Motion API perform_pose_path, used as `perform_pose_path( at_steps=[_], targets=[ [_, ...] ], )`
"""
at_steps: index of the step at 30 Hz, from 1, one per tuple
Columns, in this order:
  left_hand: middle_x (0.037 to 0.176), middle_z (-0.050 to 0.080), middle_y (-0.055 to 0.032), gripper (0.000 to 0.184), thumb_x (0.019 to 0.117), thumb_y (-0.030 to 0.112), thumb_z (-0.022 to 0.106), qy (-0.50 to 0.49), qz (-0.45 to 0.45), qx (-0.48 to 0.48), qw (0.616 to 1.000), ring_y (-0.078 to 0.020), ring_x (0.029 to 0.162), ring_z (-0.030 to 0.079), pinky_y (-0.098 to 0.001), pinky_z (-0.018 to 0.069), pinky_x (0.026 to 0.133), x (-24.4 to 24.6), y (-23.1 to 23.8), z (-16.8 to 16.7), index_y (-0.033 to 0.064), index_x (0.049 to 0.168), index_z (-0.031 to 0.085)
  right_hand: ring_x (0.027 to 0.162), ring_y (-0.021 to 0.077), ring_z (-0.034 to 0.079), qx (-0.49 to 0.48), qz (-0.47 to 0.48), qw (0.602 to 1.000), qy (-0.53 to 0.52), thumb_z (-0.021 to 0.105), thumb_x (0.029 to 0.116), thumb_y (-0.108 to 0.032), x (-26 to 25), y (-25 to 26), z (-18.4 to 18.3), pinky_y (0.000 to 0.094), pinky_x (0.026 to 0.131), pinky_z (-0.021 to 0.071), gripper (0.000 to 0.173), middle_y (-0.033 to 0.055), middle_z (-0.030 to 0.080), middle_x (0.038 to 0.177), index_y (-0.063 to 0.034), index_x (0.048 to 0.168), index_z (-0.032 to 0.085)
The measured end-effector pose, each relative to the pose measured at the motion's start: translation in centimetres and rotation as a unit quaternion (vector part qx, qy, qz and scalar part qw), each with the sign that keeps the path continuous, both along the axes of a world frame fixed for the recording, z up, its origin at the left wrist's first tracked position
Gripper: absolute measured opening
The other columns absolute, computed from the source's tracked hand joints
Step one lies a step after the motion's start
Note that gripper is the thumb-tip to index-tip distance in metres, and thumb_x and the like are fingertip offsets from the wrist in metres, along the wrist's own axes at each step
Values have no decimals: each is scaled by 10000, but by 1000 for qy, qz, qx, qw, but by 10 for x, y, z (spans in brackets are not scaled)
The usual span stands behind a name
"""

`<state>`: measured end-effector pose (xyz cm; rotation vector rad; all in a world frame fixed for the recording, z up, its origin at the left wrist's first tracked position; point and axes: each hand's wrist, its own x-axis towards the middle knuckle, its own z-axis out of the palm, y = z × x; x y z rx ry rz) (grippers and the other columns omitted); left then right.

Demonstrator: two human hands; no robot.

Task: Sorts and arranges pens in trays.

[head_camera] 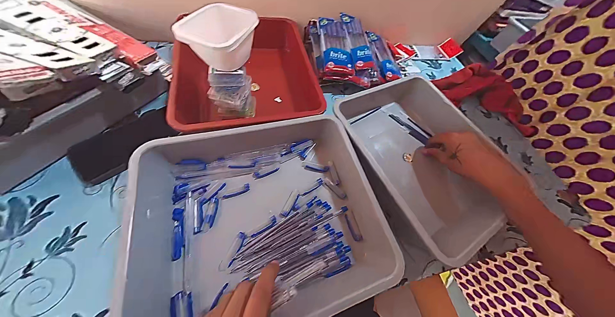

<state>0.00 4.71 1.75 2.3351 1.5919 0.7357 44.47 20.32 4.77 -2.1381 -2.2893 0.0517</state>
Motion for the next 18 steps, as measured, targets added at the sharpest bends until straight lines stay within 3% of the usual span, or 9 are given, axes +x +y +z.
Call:
perform_pose_path(
  at_steps=[4,8,13,16,18],
  targets=[
    [771,699,-161,241,1040,126,514,-31,11,12,999,-283,606,671,-371,506,516,-1,0,-4,-15,1110,696,989,569,639,5,-21,1000,4,697,977,-103,9,12,-6,768,842,457,256,345,670,1050,100,1131,680],
    [731,642,-117,163,1020,118,507,-38,25,46,998,-238,551,610,-325,459,470,0,0,-8,29,1006,644,843,535,659,6,21,1000,2,696,965,-56,28,22,-14,751,745,472,147,315,675,893,88,992,692],
    [765,643,-93,174,1024,140,496,-31,17,76,996,-223,575,623,-304,445,445,0,1,-14,70,994,652,892,554,662,-80,-38,986,-141,650,986,-97,-10,22,-1,731,714,475,205,327,673,913,90,905,668],
    [755,634,-83,193,1028,150,488,-35,12,87,995,-217,574,618,-299,441,448,0,1,-17,74,997,663,876,560,660,-81,-40,981,-170,676,958,-61,-24,20,3,709,692,480,181,336,662,897,102,883,655],
    [742,634,-80,202,1027,146,480,-40,9,96,995,-211,573,620,-295,441,447,-1,1,-18,74,998,667,863,578,651,-28,-35,989,-138,670,966,-58,-29,10,14,730,683,465,172,347,656,874,110,932,657]
  ],
)
